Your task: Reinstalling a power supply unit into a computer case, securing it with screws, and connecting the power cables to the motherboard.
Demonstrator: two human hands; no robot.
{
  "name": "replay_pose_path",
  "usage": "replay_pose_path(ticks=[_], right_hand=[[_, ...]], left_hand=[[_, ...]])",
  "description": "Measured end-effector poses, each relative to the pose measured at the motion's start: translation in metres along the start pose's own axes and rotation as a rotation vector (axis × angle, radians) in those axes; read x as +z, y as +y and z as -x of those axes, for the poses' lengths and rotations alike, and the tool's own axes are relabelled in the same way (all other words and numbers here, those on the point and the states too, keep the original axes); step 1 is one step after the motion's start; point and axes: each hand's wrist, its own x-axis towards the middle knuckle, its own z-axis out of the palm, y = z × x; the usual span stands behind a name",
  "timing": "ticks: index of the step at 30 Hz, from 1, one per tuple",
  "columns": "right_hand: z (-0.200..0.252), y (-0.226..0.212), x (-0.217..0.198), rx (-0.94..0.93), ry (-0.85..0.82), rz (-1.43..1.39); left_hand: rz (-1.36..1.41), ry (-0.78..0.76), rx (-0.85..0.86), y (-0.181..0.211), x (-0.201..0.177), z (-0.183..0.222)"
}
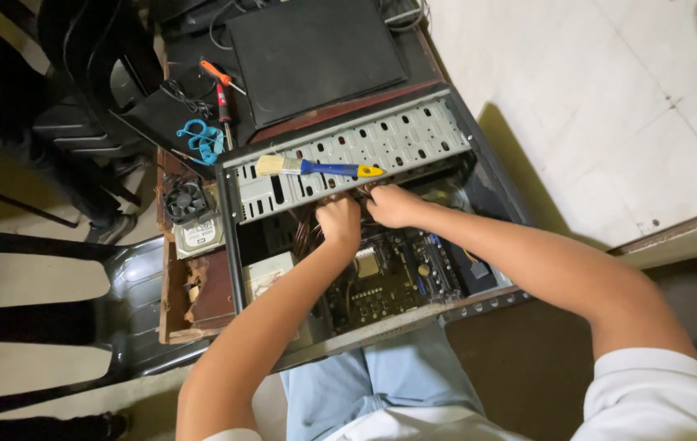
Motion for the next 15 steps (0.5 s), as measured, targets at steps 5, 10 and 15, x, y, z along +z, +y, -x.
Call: replay_pose_path(ticks=[5, 10, 15], right_hand=[[-0.02, 0.019, 0.008, -0.059, -0.028, 0.116], [-0.022, 0.028, 0.01, -0.063, -0.063, 0.253], [-0.023, 0.028, 0.005, -0.074, -0.073, 0.265]], left_hand=[[-0.04, 0.154, 0.043, -0.004, -0.002, -0.005], [-0.046, 0.383, 0.115, -0.01, -0.01, -0.004], [0.022, 0.339, 0.154, -0.013, -0.022, 0.001]])
